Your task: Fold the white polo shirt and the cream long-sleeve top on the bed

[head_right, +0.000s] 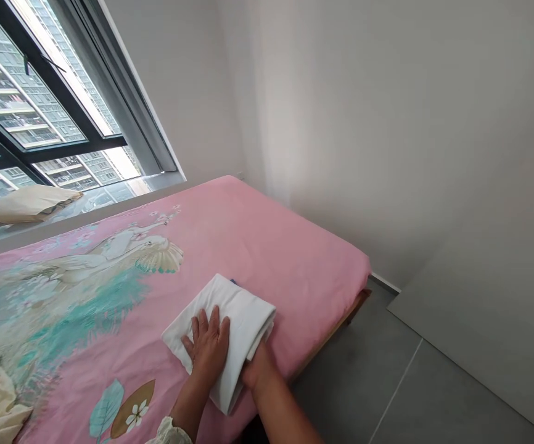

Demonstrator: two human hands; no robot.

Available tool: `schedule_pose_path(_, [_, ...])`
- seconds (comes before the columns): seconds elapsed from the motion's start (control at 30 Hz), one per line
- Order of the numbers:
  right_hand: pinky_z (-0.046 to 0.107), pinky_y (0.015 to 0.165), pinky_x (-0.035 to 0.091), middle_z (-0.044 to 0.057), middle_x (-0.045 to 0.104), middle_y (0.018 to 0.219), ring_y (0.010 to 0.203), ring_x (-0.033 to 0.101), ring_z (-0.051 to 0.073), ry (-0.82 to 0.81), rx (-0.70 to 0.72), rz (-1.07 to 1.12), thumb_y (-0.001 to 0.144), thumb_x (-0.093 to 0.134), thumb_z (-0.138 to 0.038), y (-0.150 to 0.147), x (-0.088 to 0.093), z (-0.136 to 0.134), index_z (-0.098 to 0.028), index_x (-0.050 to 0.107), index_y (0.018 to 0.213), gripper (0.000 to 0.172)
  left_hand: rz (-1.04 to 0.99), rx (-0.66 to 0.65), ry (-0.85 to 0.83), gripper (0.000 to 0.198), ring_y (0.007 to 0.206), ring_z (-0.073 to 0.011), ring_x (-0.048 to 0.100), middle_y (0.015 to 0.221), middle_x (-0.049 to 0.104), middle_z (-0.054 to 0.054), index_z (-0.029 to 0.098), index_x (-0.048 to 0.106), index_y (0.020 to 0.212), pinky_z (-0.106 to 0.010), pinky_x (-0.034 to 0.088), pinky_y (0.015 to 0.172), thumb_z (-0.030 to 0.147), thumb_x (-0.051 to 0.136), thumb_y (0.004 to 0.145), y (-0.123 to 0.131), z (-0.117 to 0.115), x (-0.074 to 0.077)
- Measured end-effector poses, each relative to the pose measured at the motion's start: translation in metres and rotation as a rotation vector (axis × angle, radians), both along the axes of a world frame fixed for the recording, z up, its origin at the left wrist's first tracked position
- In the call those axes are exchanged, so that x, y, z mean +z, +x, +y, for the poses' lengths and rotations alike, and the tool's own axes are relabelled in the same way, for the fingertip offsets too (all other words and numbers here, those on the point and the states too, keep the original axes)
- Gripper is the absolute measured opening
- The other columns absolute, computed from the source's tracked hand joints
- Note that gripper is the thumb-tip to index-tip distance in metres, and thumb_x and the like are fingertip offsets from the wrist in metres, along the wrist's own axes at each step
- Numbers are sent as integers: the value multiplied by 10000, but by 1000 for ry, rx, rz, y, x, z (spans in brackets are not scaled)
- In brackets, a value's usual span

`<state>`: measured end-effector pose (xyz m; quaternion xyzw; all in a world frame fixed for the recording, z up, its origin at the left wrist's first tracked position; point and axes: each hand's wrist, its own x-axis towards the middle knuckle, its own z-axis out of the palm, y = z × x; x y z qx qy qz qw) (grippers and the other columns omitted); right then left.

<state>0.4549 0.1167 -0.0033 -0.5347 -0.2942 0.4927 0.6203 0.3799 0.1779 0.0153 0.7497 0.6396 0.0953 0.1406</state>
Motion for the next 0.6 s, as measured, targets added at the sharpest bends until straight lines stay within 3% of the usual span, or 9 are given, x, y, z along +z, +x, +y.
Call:
schedule_pose_path(0.07, [433, 800, 509, 108, 680, 987, 973, 620, 241, -58, -42, 255, 946, 123, -516, 5, -1, -20, -178, 613, 1082, 611, 1, -22, 16, 586, 1420, -329, 96, 1529, 220, -159, 226, 370, 1403, -631, 28, 1082, 516, 304, 898, -2, -6, 3])
schedule_pose_path(0.13, [440, 771, 516, 119, 693, 961, 949, 641, 258, -109, -100, 505, 911, 89, -558, 11, -2, -41, -185, 603, 1092, 660, -20, -110, 76, 583, 1424, -310, 97, 1532, 219, -150, 215, 399, 1384, -613, 52, 1093, 510, 361, 883, -7, -17, 5])
schedule_pose_path(0.23, [405, 778, 521, 114, 683, 1007, 899, 660, 238, -116, -158, 591, 851, 295, -600, 17, 0, -63, -194, 582, 1077, 546, -34, -425, 210, 598, 1430, -276, 88, 1550, 175, -102, 235, 396, 1385, -559, 63, 1123, 390, 505, 818, -19, -42, 5])
schedule_pose_path(0.33, [364, 785, 521, 86, 687, 970, 830, 666, 204, -65, -158, 566, 746, 548, -444, 18, 3, -70, -188, 594, 997, 361, 22, -638, 280, 762, 1427, -284, 97, 1556, 141, -84, 247, 363, 1407, -550, 48, 1130, 140, 545, 674, -30, -63, -2])
schedule_pose_path(0.43, [346, 762, 526, 68, 691, 917, 784, 665, 185, -39, -127, 568, 704, 611, -345, 16, 4, -66, -174, 603, 1010, 351, 53, -640, 294, 744, 1417, -266, 161, 1537, 204, -90, 217, 366, 1407, -547, 89, 1130, 51, 454, 687, -34, -70, -10])
schedule_pose_path(0.6, [346, 741, 524, 86, 701, 882, 802, 667, 208, -92, -106, 457, 718, 632, -415, 5, 3, -55, -150, 624, 1030, 410, 10, -601, 301, 492, 1383, -193, 279, 1486, 334, -87, 178, 403, 1384, -465, 124, 1152, 169, 294, 904, -31, -67, -10])
